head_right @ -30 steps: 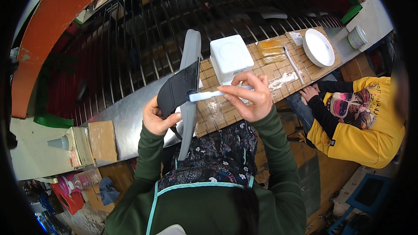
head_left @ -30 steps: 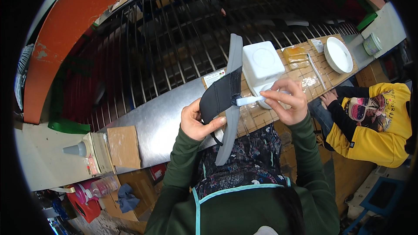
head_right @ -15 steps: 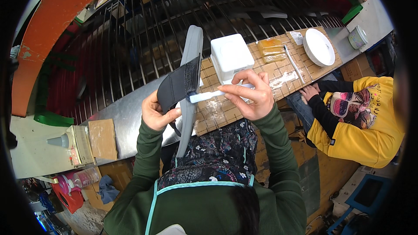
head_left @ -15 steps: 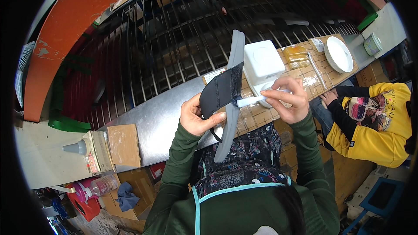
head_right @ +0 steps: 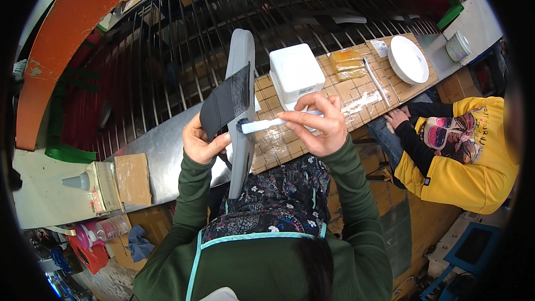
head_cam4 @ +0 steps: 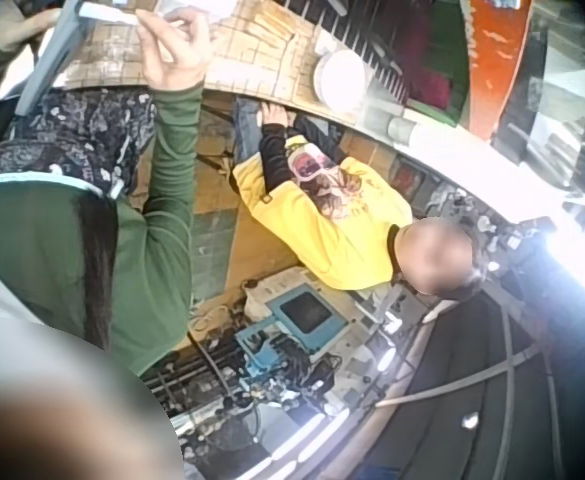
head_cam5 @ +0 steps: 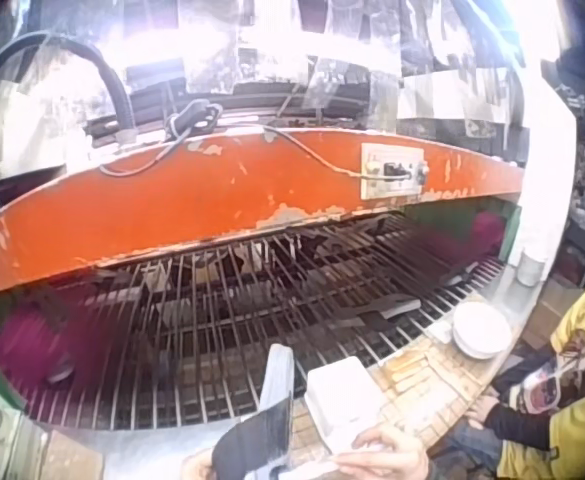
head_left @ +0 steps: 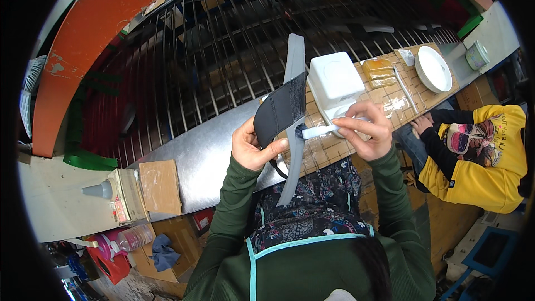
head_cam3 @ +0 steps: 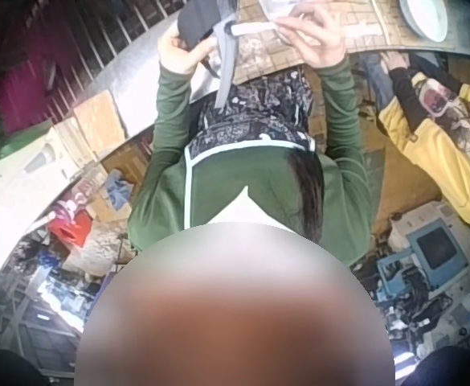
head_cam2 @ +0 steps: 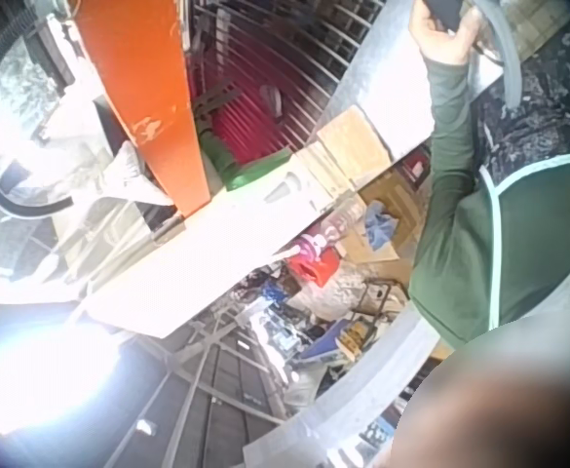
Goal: The person uses a small brush to apply white paint to a gray slipper, repeatedly dipping the brush into a white container and painting the slipper's surface. The person rotates the slipper to reach different areas while another person sits nearby.
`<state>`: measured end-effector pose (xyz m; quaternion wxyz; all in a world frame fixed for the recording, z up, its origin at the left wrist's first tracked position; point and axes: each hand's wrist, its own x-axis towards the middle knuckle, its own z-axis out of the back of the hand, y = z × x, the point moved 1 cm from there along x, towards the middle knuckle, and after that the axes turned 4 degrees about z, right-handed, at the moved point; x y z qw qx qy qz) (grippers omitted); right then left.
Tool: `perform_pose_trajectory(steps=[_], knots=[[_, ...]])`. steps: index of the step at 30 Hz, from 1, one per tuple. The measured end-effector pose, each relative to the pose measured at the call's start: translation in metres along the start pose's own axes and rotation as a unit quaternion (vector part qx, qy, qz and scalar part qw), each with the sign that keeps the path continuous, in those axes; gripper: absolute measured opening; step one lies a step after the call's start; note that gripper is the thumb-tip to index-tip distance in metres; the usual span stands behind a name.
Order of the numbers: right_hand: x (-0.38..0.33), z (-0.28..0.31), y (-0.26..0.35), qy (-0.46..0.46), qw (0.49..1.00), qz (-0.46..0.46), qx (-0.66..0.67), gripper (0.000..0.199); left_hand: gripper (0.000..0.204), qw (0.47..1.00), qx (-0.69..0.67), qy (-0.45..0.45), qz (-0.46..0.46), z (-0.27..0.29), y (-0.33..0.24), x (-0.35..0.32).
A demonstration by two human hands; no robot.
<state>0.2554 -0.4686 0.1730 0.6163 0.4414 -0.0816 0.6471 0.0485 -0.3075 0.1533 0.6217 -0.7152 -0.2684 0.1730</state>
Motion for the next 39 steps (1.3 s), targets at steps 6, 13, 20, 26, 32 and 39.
perform_pose_trajectory(steps=[6, 13, 20, 26, 32, 39], knots=[[-0.003, -0.006, 0.002, -0.016, 1.0, -0.009, 0.02, 0.028, 0.038, 0.999, -0.02, -0.03, -0.012, -0.003, 0.001, 0.003], [-0.004, -0.01, 0.006, -0.02, 0.999, -0.022, 0.023, 0.028, 0.034, 0.998, -0.033, -0.054, -0.021, -0.001, 0.004, 0.005], [-0.007, -0.015, 0.008, -0.027, 0.998, -0.032, 0.046, 0.028, 0.032, 0.996, -0.058, -0.066, -0.029, -0.001, 0.006, 0.01], [-0.008, -0.016, 0.012, -0.027, 0.998, -0.027, 0.047, 0.028, 0.03, 0.995, -0.051, -0.077, -0.037, 0.0, 0.005, 0.011], [-0.007, -0.015, 0.016, -0.026, 0.999, -0.01, 0.044, 0.027, 0.028, 0.993, -0.059, -0.086, -0.051, 0.0, 0.004, 0.013], [-0.015, -0.018, 0.023, -0.018, 0.999, -0.015, 0.036, 0.026, 0.026, 0.991, -0.068, -0.098, -0.063, 0.004, 0.009, 0.013]])
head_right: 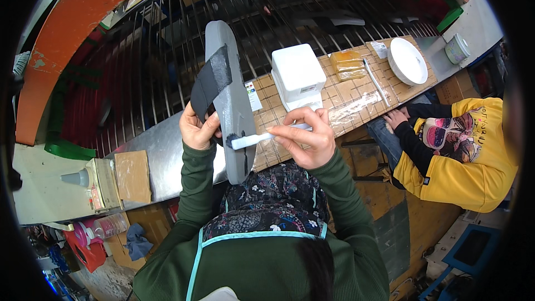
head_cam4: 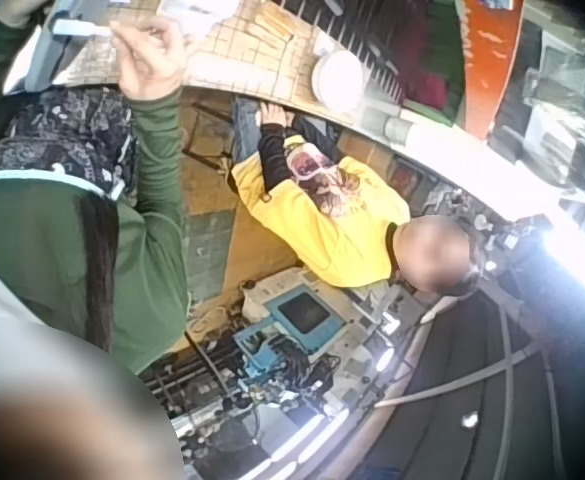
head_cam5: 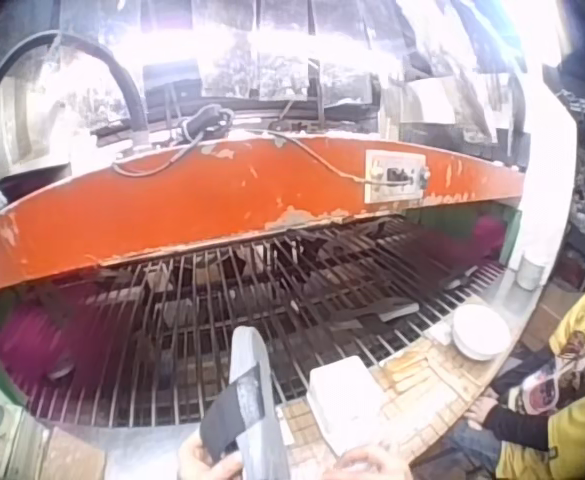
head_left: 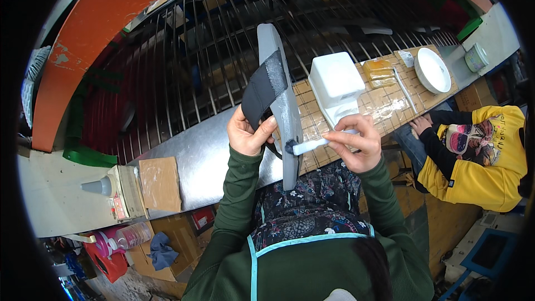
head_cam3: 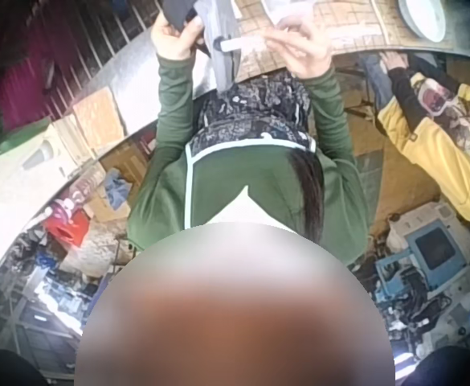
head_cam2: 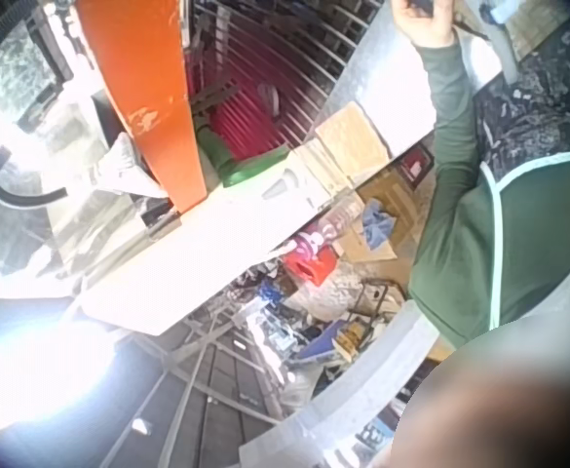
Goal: The person uses a small brush to apply white paint to a gray slipper, repeatedly dipping the brush into a white container and painting the slipper's surface. The person rotates the slipper to reach different areas while another person sits nearby.
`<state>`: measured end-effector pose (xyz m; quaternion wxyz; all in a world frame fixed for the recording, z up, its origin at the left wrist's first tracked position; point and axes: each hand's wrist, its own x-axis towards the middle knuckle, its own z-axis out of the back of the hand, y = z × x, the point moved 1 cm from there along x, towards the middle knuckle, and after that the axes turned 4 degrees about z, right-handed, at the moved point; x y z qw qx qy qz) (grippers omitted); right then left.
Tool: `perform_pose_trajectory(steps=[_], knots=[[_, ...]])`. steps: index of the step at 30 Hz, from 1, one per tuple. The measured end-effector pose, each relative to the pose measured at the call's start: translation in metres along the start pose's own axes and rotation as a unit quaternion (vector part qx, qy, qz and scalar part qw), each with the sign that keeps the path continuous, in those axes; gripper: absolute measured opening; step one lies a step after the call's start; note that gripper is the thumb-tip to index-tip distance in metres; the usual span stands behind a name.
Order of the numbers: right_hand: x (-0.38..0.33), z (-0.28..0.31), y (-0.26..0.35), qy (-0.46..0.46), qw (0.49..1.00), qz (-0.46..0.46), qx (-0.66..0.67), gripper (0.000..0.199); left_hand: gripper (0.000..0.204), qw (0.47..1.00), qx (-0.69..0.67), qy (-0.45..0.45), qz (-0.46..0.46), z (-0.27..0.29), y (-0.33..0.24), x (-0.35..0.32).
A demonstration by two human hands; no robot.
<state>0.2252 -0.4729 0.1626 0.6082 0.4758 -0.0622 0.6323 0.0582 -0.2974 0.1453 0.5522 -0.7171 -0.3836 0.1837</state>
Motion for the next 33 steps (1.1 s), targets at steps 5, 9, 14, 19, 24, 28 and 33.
perform_pose_trajectory(steps=[5, 9, 14, 19, 24, 28, 33], knots=[[0.002, -0.008, -0.007, -0.008, 0.982, -0.091, 0.166, 0.023, 0.037, 0.994, -0.102, 0.029, -0.014, 0.002, 0.012, 0.001], [0.01, -0.019, -0.012, -0.043, 0.957, -0.222, 0.182, 0.02, 0.058, 0.982, -0.146, 0.107, -0.046, 0.003, 0.02, 0.002], [0.005, -0.017, -0.004, 0.051, 0.932, -0.156, 0.324, 0.019, 0.065, 0.987, -0.146, 0.055, -0.048, 0.01, 0.026, -0.003], [0.001, -0.031, -0.012, -0.058, 0.931, -0.27, 0.24, 0.021, 0.068, 0.988, -0.147, 0.022, -0.051, 0.007, 0.031, -0.005], [-0.013, -0.029, -0.003, 0.015, 0.903, -0.278, 0.328, 0.021, 0.063, 0.99, -0.108, -0.028, -0.083, 0.007, 0.028, -0.001], [-0.024, -0.01, 0.008, 0.013, 0.901, -0.274, 0.335, 0.02, 0.054, 0.993, -0.019, -0.056, -0.101, 0.014, 0.023, 0.001], [-0.03, -0.005, 0.014, -0.005, 0.921, -0.265, 0.286, 0.019, 0.056, 0.988, 0.051, -0.095, -0.111, 0.015, 0.021, 0.001]])
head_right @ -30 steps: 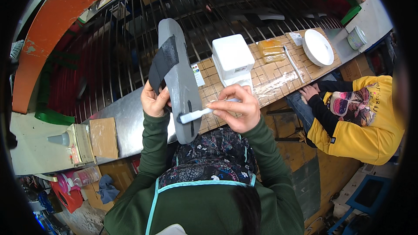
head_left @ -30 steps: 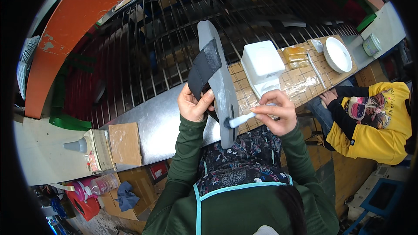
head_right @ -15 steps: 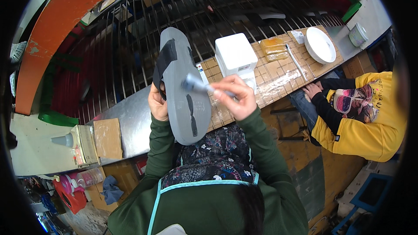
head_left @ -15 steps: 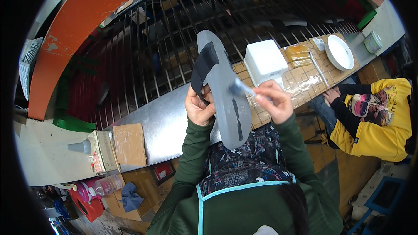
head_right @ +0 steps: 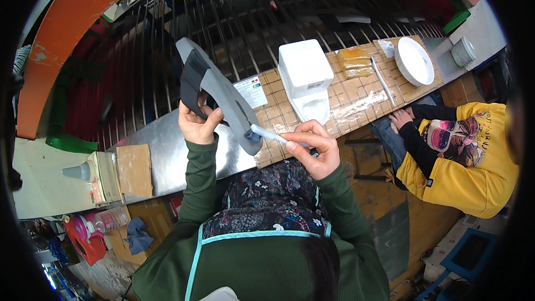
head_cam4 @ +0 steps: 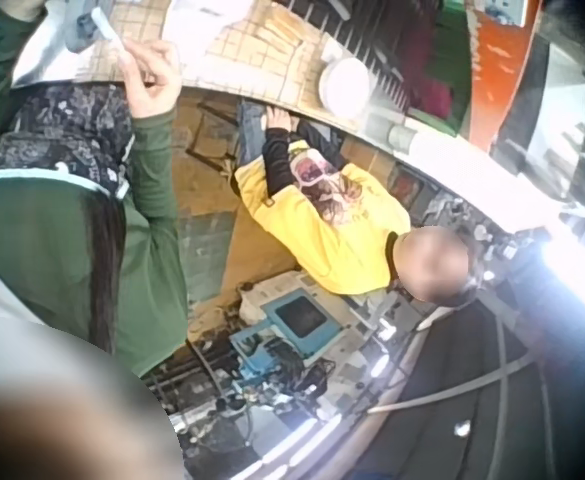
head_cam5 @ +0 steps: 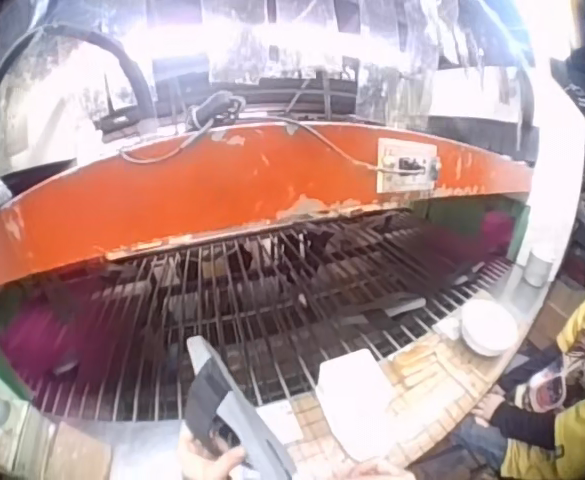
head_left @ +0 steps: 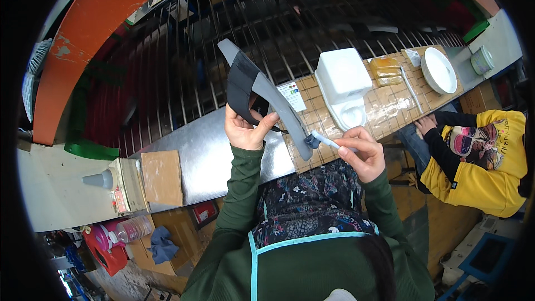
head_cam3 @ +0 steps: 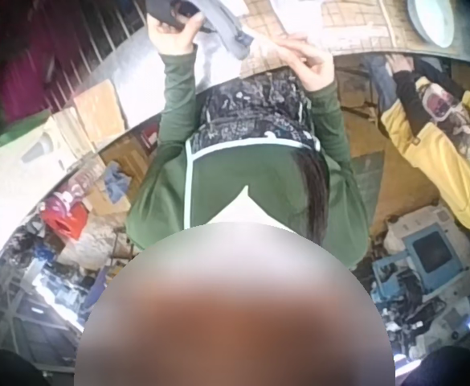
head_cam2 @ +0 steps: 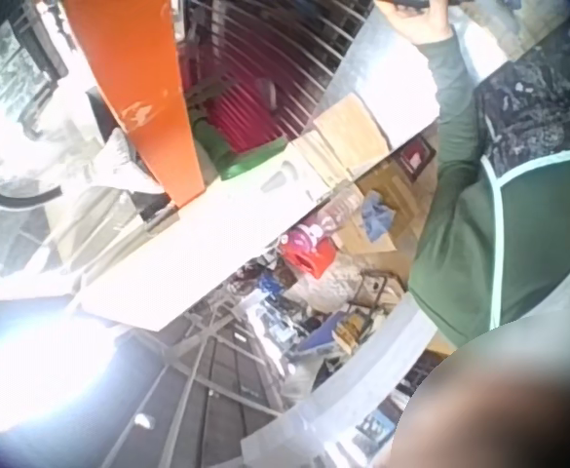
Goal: The person uses a small brush to apply white paint to a gray slipper, repeatedly dipping the brush into a white container and painting the slipper's surface. The person rotates the slipper to reach different areas while another person sits nearby.
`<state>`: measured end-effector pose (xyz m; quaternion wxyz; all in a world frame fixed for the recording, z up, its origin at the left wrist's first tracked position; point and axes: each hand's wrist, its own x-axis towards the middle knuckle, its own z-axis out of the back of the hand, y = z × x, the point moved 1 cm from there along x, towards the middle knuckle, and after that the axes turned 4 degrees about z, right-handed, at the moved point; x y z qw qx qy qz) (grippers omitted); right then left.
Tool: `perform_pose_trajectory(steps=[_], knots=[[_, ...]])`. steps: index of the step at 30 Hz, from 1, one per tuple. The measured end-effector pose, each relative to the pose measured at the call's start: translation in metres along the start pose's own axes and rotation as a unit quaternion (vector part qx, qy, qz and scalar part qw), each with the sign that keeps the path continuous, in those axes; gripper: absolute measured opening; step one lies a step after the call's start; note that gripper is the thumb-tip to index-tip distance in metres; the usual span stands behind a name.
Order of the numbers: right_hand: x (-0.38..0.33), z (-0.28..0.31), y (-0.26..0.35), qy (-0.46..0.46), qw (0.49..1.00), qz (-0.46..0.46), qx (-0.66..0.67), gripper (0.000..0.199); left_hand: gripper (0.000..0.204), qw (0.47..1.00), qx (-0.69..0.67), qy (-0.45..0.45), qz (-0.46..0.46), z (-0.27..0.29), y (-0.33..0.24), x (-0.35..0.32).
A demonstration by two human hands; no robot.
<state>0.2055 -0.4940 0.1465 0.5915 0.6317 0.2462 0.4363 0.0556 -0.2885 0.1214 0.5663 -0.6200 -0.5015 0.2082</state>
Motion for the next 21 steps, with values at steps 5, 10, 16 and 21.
perform_pose_trajectory(steps=[5, 10, 16, 21], knots=[[0.001, -0.002, -0.007, -0.021, 0.999, 0.024, -0.039, 0.02, 0.05, 0.998, 0.055, -0.011, -0.009, -0.003, -0.004, -0.005], [0.009, -0.002, -0.009, -0.028, 0.995, 0.052, -0.084, 0.02, 0.049, 0.997, 0.078, -0.008, -0.001, -0.008, -0.007, -0.011], [0.026, 0.0, -0.009, -0.029, 0.986, 0.081, -0.142, 0.021, 0.057, 0.994, 0.104, 0.017, 0.024, -0.009, -0.014, -0.016], [0.043, 0.0, -0.008, -0.046, 0.972, 0.13, -0.193, 0.021, 0.06, 0.992, 0.117, 0.034, 0.024, -0.011, -0.015, -0.017]])
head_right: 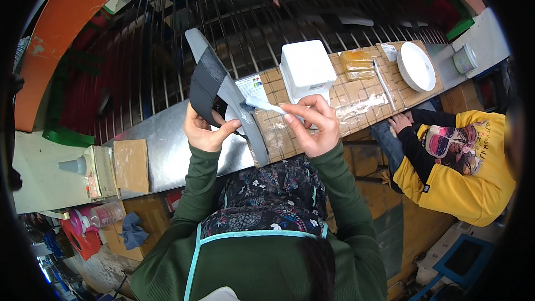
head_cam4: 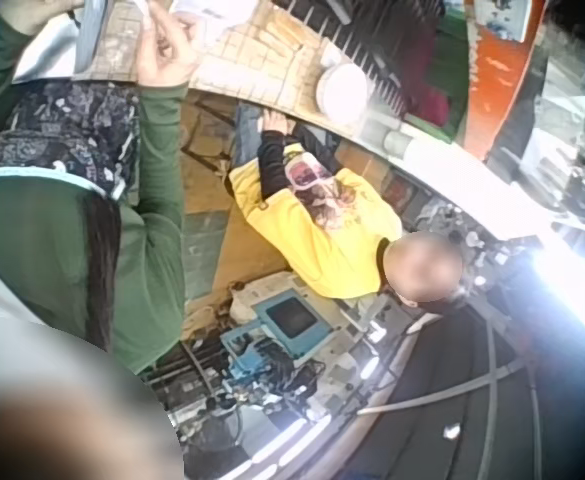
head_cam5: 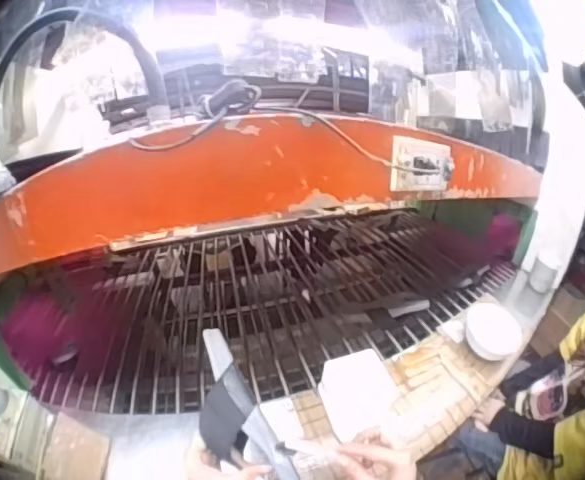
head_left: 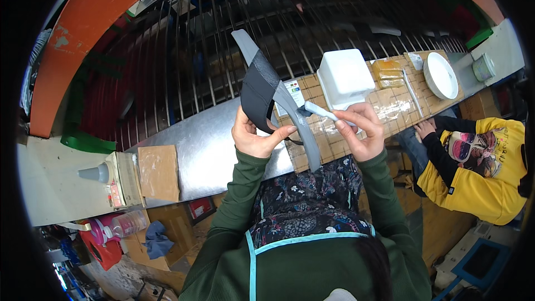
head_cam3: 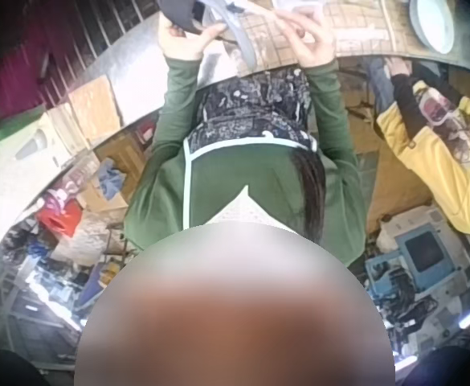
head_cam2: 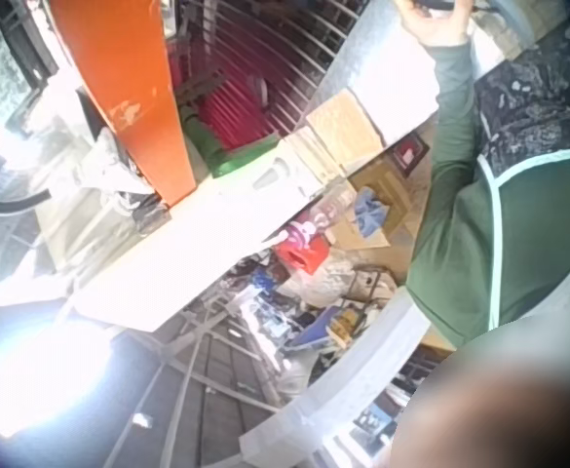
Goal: The person uses a small brush to apply white paint to a gray slipper, repeatedly dipping the brush into a white container and painting the slipper's surface. The person rotates the slipper to reach different areas while another person sits nearby.
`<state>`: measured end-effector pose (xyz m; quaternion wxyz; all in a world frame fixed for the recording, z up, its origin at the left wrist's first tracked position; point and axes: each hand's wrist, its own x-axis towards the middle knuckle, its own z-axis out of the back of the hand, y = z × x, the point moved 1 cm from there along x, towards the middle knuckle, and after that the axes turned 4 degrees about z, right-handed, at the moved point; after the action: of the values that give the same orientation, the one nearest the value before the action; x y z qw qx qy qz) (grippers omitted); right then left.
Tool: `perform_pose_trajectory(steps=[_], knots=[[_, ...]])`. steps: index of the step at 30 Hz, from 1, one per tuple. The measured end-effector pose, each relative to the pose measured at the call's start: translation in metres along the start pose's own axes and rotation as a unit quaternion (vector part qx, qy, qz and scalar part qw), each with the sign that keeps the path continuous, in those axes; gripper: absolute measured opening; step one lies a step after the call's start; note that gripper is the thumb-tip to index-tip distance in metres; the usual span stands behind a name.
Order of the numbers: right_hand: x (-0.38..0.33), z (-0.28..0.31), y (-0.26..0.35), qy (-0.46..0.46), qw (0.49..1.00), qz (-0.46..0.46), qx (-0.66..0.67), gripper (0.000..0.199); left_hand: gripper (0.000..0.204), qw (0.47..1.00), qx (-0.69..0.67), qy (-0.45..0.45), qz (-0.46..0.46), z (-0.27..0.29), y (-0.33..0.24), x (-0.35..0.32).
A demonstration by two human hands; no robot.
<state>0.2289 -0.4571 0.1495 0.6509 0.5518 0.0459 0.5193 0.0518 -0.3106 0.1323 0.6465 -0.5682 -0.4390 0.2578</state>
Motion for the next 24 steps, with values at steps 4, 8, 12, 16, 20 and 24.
perform_pose_trajectory(steps=[4, 8, 12, 16, 20, 24], knots=[[0.008, 0.004, 0.002, 0.01, 0.998, 0.051, -0.026, 0.021, 0.061, 0.999, 0.015, 0.003, -0.03, 0.002, 0.001, 0.003], [0.007, 0.009, 0.006, 0.043, 0.997, 0.05, -0.029, 0.021, 0.062, 0.999, 0.042, -0.005, -0.026, 0.007, 0.0, 0.004], [0.005, 0.011, 0.005, 0.049, 0.997, 0.054, -0.021, 0.02, 0.069, 0.999, 0.028, 0.01, 0.019, 0.009, 0.0, 0.003], [0.001, 0.013, 0.002, 0.051, 0.997, 0.048, -0.015, 0.02, 0.07, 0.999, 0.037, 0.001, -0.005, 0.008, -0.001, 0.006], [-0.002, 0.014, 0.001, 0.06, 0.996, 0.053, -0.033, 0.02, 0.07, 0.999, 0.039, -0.003, -0.011, 0.01, -0.003, 0.009], [-0.004, 0.014, 0.003, 0.06, 0.997, 0.04, -0.025, 0.019, 0.066, 0.999, 0.041, -0.005, -0.013, 0.013, -0.004, 0.012]])
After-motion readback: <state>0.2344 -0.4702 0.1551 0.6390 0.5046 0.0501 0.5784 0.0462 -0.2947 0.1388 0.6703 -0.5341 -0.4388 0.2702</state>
